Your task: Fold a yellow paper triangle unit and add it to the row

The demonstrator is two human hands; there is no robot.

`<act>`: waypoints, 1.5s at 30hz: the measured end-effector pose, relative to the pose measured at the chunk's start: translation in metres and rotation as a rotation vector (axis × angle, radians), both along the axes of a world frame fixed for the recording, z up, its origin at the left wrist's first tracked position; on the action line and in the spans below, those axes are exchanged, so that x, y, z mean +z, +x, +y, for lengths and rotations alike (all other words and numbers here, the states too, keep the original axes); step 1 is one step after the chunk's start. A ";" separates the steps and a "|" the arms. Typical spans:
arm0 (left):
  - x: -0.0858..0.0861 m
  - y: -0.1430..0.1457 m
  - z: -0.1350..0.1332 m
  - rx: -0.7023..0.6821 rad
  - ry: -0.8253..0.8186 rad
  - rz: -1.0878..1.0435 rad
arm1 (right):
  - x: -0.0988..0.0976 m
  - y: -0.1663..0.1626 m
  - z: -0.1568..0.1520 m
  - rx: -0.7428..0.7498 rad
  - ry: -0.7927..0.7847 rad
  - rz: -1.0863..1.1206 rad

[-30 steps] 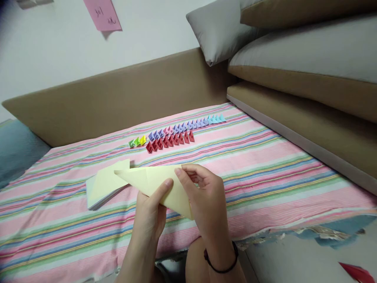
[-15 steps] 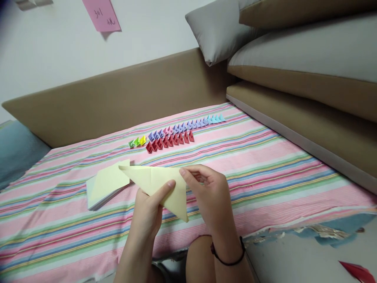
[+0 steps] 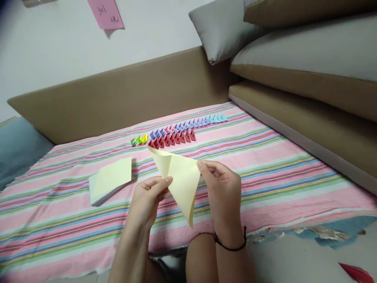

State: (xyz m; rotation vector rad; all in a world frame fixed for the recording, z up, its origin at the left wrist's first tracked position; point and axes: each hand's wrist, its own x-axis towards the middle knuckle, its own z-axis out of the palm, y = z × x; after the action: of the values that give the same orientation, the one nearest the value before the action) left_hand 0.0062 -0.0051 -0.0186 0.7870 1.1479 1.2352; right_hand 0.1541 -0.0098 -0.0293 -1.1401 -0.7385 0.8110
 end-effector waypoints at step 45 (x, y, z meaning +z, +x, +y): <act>-0.006 -0.010 0.005 0.048 0.124 0.076 | -0.011 0.010 0.007 0.072 -0.024 -0.060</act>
State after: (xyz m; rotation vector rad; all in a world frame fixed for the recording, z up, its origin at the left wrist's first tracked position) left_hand -0.0036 -0.0003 -0.0248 0.9105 1.1652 1.3359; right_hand 0.1642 -0.0028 -0.0406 -1.1689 -0.8259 0.8508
